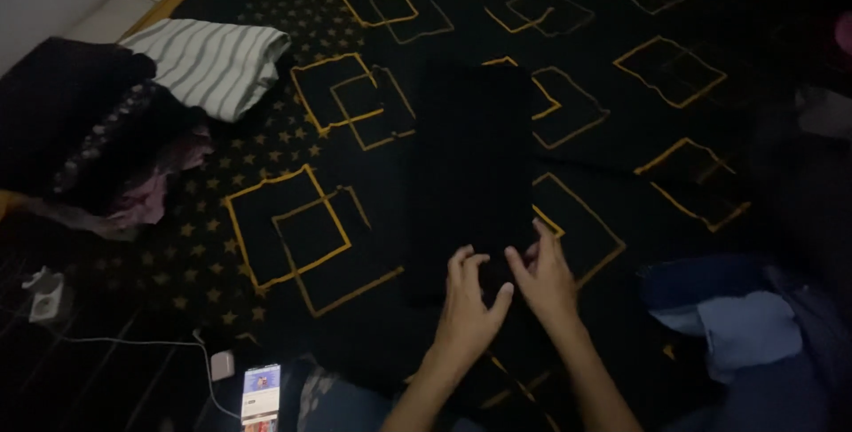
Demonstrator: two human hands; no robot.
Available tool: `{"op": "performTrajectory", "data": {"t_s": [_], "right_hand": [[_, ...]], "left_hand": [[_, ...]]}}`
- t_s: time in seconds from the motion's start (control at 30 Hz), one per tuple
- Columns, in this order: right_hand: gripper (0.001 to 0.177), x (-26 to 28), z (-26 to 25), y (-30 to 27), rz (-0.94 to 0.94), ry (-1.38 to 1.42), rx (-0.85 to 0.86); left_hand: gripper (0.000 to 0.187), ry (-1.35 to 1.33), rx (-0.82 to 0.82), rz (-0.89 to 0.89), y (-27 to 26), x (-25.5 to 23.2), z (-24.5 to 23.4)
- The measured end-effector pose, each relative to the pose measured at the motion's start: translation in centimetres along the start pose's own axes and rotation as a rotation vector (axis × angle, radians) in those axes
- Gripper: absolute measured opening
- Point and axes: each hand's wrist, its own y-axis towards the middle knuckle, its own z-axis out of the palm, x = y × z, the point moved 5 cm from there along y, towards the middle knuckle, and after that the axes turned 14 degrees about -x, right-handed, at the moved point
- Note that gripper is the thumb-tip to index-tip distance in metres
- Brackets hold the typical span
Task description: Folding black clothes and denim jeans on a floor mat.
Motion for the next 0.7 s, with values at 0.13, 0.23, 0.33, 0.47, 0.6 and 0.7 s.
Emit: {"op": "performTrajectory", "data": {"t_s": [0.13, 0.23, 0.33, 0.47, 0.6, 0.7], "right_hand": [[0.071, 5.8, -1.3, 1.4, -0.663, -0.220, -0.341], [0.072, 5.7, 2.6, 4.3, -0.988, -0.319, -0.266], [0.074, 3.1, 5.7, 7.2, -1.024, -0.494, -0.103], [0.080, 3.7, 3.4, 5.3, -0.951, -0.436, 0.157], [0.102, 5.5, -0.3, 1.4, -0.880, -0.510, 0.377], [0.131, 3.2, 0.6, -1.4, -0.797, -0.686, 0.638]], "left_hand": [[0.067, 0.567, -0.133, 0.658, 1.2, -2.0, -2.1], [0.077, 0.731, -0.046, 0.806, 3.9, 3.0, -2.0], [0.083, 0.741, 0.121, 0.763, 4.3, 3.4, -2.4], [0.092, 0.751, 0.466, 0.730, 1.9, -0.8, -3.9], [0.081, 0.735, 0.528, 0.833, 2.0, 3.7, -5.8], [0.085, 0.832, 0.529, 0.835, 3.1, 5.4, -7.0]]}}
